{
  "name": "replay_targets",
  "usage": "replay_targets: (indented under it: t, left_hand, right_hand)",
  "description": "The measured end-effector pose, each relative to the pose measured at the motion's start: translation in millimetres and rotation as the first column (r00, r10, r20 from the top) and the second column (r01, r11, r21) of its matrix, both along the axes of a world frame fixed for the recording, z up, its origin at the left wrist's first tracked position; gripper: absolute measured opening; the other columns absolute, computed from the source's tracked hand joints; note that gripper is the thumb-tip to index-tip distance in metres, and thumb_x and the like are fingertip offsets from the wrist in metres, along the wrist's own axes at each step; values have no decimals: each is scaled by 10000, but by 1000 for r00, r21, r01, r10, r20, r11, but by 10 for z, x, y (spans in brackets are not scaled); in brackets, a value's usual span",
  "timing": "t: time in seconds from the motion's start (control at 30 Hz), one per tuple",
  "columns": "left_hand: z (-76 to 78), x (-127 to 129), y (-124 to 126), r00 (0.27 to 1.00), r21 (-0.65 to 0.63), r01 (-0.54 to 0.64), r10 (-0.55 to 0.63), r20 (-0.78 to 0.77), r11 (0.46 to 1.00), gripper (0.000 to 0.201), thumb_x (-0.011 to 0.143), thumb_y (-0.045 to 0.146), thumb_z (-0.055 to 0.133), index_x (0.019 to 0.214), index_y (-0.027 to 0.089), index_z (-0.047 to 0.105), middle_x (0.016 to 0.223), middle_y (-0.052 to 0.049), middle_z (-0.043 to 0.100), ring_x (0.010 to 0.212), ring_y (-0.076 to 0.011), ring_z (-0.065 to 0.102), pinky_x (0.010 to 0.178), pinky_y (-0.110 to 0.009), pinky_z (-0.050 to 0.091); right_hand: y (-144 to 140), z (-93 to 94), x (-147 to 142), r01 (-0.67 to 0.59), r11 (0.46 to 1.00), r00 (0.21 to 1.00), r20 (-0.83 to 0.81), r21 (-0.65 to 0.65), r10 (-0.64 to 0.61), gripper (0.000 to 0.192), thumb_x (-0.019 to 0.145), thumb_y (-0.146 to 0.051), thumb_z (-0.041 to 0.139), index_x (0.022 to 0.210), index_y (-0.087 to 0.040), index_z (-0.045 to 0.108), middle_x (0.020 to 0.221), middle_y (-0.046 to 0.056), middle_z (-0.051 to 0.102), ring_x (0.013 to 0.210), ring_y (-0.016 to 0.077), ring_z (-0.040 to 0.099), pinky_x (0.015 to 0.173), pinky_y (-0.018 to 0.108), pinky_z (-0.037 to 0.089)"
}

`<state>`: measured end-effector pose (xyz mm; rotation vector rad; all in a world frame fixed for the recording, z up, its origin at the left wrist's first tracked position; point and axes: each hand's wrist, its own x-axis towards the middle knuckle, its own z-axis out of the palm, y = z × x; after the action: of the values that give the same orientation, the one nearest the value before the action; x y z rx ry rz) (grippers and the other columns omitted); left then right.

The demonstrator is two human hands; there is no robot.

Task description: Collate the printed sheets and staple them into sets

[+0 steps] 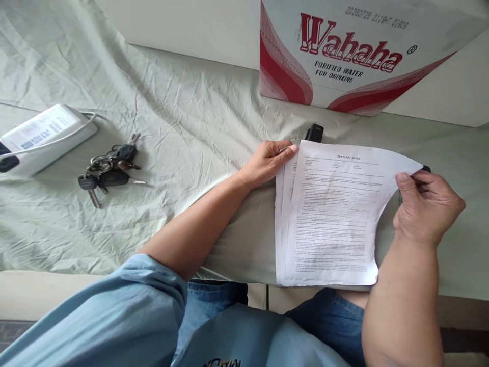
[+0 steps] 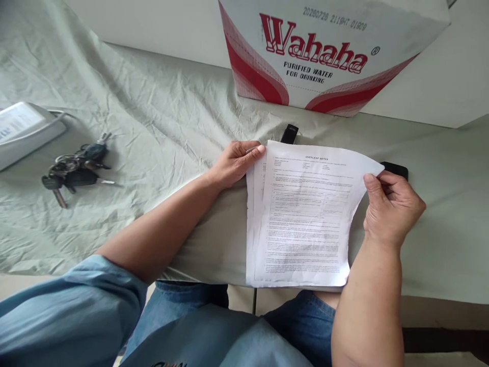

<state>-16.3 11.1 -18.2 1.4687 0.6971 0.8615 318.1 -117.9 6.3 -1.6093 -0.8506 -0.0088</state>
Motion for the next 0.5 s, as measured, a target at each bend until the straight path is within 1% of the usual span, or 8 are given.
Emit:
replay_targets:
  t: [0.17,0.33,0.43,0.5]
  left_hand:
    - [22,11,-3,1000,-8,15,-15,3,1000,873,1009,1013,798,738,277,414,716,36,353,670,-136,326,585,-362,240]
    - [32,19,-11,1000,-22,26,-26,6,999,865,1024,1043,749,755,255,510,718,23,439,669,-130,385,583,-332,284]
    - [24,14,-12,1000,-6,21,-21,1,1000,890,1025,1061,729,738,257,478,707,26,418,657,-128,376,573,-329,281]
    - [18,5,-9,999,0,19,-19,-27,1000,891,1009,1057,760,737,257,474,704,25,422,659,-130,388,571,-330,282]
  right_hand:
    - [-7,-19,22,-70,998,998,1,-3,70,525,584,-672,1165,822,-284,902,746,-17,761,733,219,658,845,506,703]
    - [-29,-28,58,-94,995,996,7,-18,94,485,590,-620,1160,830,-268,930,733,-7,765,709,204,648,756,445,644]
    - [-47,-23,62,-115,993,993,6,-32,115,455,605,-581,1164,847,-262,949,751,1,786,717,200,667,759,427,613]
    - [-59,-19,52,-133,990,991,14,-50,134,432,631,-568,1158,866,-267,957,761,-1,798,723,203,675,759,425,599]
